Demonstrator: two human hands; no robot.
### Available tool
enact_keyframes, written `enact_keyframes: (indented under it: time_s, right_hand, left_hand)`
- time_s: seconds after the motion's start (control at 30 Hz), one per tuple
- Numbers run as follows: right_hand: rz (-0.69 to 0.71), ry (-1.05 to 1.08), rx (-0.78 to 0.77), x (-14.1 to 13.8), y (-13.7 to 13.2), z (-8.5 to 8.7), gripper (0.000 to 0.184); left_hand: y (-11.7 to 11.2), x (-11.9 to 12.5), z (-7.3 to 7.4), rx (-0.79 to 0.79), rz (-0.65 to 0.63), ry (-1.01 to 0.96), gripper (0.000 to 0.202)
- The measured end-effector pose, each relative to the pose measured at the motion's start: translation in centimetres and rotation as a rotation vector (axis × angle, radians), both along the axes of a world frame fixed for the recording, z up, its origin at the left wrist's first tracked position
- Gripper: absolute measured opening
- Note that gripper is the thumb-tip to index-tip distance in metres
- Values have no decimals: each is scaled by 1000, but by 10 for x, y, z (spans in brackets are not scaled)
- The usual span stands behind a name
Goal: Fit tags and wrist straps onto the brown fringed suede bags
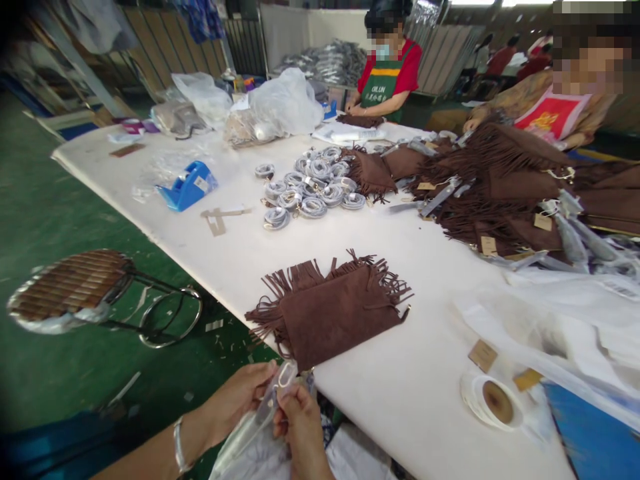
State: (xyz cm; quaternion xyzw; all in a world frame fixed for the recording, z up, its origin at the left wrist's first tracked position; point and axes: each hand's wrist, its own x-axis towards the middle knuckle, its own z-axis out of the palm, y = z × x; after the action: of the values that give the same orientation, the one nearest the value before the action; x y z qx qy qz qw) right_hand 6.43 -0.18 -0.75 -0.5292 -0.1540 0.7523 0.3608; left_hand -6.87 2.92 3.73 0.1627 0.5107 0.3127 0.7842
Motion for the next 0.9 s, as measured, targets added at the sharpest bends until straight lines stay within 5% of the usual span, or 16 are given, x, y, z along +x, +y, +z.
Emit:
enact_keyframes:
  time_s: [0.23,0.63,0.9]
  right_hand:
    - [-30,-186,50,1,2,3,30]
    - [-151,175,-121,6,-1,7,36]
    - [-157,418,-269,10,2,4,35]
  left_hand:
    - [-15,-5,-16,49,108,116,29]
    - [-3,2,-21,-91,128,173,20]
    - [-13,6,-12,83,108,317,24]
